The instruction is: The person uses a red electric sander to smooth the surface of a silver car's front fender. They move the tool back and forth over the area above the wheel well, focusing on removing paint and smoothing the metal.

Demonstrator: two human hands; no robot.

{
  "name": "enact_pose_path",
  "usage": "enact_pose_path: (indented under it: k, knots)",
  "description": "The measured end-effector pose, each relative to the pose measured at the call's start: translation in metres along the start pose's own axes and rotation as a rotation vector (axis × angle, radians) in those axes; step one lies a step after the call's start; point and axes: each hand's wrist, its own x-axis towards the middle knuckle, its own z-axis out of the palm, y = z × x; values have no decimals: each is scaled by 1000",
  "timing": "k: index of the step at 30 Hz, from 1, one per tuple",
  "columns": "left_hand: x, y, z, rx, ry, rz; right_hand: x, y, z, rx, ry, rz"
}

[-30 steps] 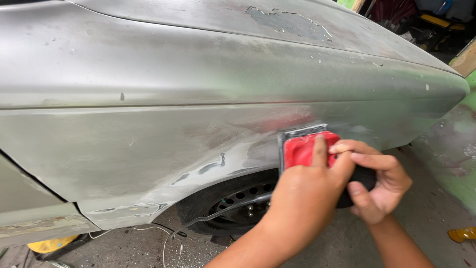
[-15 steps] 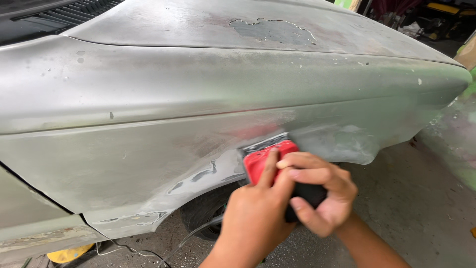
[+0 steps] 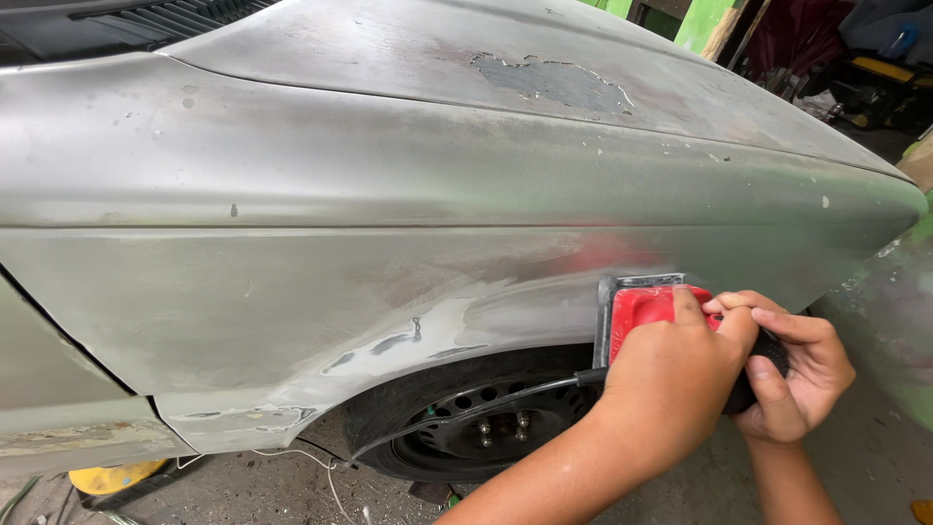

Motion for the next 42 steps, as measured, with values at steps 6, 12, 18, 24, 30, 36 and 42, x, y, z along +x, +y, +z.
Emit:
enact_pose_path:
  k: [6, 12, 18, 24, 30, 36, 42]
  knots:
    - [-30, -32, -47, 31, 123, 5, 2, -34, 63, -17, -26, -70]
    - [-87, -82, -106, -99, -104, -106, 3, -65, 130, -74, -264, -185]
    - [-136, -115, -120, 12, -20, -170, 4, -90, 184, 9, -412, -286]
    - [-97, -87, -111, -49, -125, -167, 12, -77, 143, -20, -335, -217]
    - [-27, -35, -73, -67, -171, -21, 7, -41, 67, -14, -76, -20]
    - [7, 5, 5, 63, -57, 31, 1, 4, -6, 61, 11, 8]
    - [1, -3, -16, -52, -80, -13, 10, -12, 14, 14, 9, -17]
